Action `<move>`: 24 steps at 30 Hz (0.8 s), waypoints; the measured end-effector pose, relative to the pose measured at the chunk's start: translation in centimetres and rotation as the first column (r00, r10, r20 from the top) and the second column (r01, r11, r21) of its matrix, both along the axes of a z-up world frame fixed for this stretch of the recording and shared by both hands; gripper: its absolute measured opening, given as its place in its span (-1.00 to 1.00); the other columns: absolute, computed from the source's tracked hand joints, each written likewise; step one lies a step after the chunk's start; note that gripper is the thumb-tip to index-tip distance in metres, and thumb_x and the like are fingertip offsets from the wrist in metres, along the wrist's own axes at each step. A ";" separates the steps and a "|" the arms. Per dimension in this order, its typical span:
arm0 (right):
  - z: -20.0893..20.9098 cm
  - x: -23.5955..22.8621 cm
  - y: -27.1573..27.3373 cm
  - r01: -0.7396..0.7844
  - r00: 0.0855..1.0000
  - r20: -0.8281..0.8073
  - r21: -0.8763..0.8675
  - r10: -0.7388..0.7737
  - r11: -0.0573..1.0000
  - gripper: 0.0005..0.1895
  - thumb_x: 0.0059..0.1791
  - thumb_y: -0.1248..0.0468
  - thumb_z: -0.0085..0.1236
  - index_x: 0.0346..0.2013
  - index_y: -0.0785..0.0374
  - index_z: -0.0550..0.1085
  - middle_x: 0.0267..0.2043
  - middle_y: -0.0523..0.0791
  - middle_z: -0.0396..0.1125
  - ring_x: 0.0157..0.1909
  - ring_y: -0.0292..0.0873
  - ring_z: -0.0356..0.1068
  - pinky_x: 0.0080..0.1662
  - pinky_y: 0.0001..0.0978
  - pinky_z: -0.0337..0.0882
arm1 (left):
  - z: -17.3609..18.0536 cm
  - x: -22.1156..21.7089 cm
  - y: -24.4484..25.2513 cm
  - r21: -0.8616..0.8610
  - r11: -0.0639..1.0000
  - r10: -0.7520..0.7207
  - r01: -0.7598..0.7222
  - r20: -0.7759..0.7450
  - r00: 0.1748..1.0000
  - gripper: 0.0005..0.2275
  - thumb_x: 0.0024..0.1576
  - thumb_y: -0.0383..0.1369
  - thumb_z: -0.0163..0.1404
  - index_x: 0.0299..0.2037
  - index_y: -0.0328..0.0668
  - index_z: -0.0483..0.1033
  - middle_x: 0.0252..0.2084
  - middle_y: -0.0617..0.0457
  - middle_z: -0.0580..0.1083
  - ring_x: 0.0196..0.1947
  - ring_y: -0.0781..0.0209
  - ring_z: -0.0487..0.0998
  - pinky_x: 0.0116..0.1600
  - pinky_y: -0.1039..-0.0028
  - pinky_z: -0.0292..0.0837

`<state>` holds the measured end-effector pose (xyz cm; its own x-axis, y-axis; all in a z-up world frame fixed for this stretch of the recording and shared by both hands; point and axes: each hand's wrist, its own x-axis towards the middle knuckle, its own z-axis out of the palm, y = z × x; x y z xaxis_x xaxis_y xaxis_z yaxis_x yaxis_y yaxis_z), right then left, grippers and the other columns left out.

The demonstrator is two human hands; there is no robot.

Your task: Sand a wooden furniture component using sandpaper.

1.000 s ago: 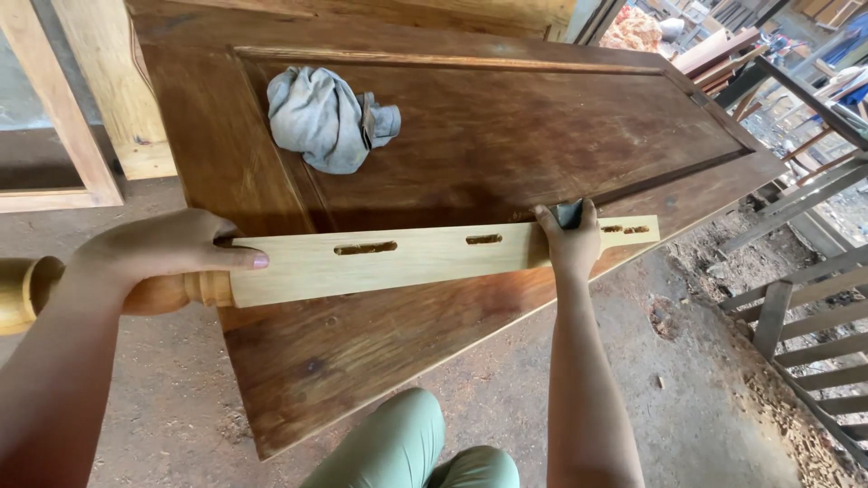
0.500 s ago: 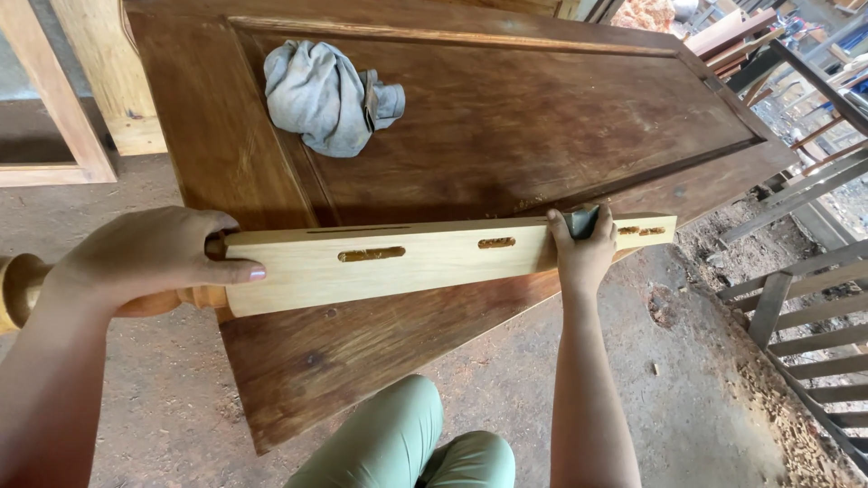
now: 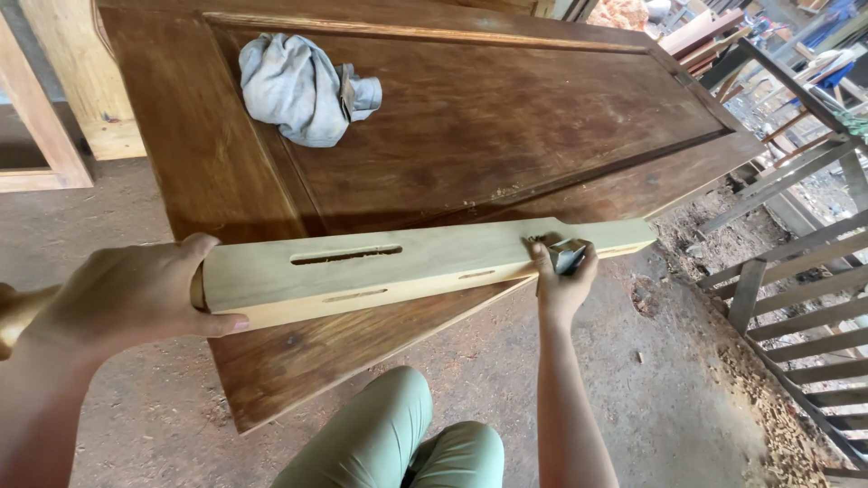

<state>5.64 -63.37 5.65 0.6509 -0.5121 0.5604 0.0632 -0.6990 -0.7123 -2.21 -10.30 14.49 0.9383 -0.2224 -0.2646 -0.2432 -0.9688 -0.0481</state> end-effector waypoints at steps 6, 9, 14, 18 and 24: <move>0.2 2.0 0.9 -0.088 0.993 0.080 0.087 0.081 0.992 -0.05 -0.15 -0.04 0.43 0.31 0.35 0.15 0.26 0.12 0.22 0.30 0.05 0.23 0.28 -0.14 0.26 | 0.2 2.2 0.0 -0.100 0.995 0.003 0.002 0.046 0.999 -0.01 -0.20 0.34 0.05 0.27 -0.36 0.18 -0.55 0.02 0.50 -0.71 0.27 0.51 -0.62 0.52 0.45; 0.3 4.0 0.8 -0.072 0.997 0.041 0.079 0.069 0.994 -0.02 -0.14 -0.05 0.42 0.33 0.36 0.10 0.27 0.15 0.18 0.30 0.10 0.19 0.28 -0.11 0.22 | 1.3 3.7 -0.4 -0.053 0.998 0.016 -0.015 0.021 1.000 -0.05 -0.17 0.31 0.05 0.25 -0.35 0.18 -0.54 0.05 0.50 -0.68 0.25 0.48 -0.60 0.51 0.40; 1.1 7.1 0.6 -0.074 0.997 -0.012 0.027 0.074 0.997 -0.06 -0.16 -0.07 0.42 0.28 0.31 0.15 0.21 0.12 0.26 0.25 0.10 0.30 0.26 -0.08 0.32 | -1.2 8.3 1.4 -0.037 0.994 -0.104 0.107 0.086 0.991 -0.24 -0.06 0.30 0.01 0.03 -0.33 0.38 -0.52 0.13 0.42 -0.70 0.36 0.42 -0.64 0.64 0.35; 3.2 8.6 1.1 0.000 0.964 -0.266 -0.036 -0.009 0.999 -0.06 -0.18 -0.13 0.36 0.26 0.29 0.14 0.19 0.08 0.25 0.19 0.09 0.32 0.15 -0.04 0.39 | 0.6 9.2 0.7 -0.170 0.985 0.035 -0.031 0.017 0.999 -0.13 -0.19 0.23 0.13 0.19 -0.32 0.26 -0.52 0.02 0.47 -0.66 0.22 0.50 -0.60 0.54 0.41; 2.2 8.9 0.3 0.018 0.976 -0.213 -0.133 -0.046 0.991 -0.05 -0.20 -0.19 0.39 0.22 0.31 0.20 0.16 0.13 0.22 0.13 0.15 0.32 0.06 0.02 0.41 | -0.6 9.1 0.8 -0.119 0.993 0.030 -0.009 0.174 0.984 -0.04 -0.25 0.33 0.11 0.19 -0.34 0.29 -0.60 0.02 0.47 -0.61 0.23 0.51 -0.52 0.52 0.45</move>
<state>14.50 -63.09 7.85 0.7480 -0.4667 0.4720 -0.1053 -0.7855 -0.6098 6.87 -9.50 13.90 0.9723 -0.2234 -0.0692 -0.2221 -0.9747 0.0259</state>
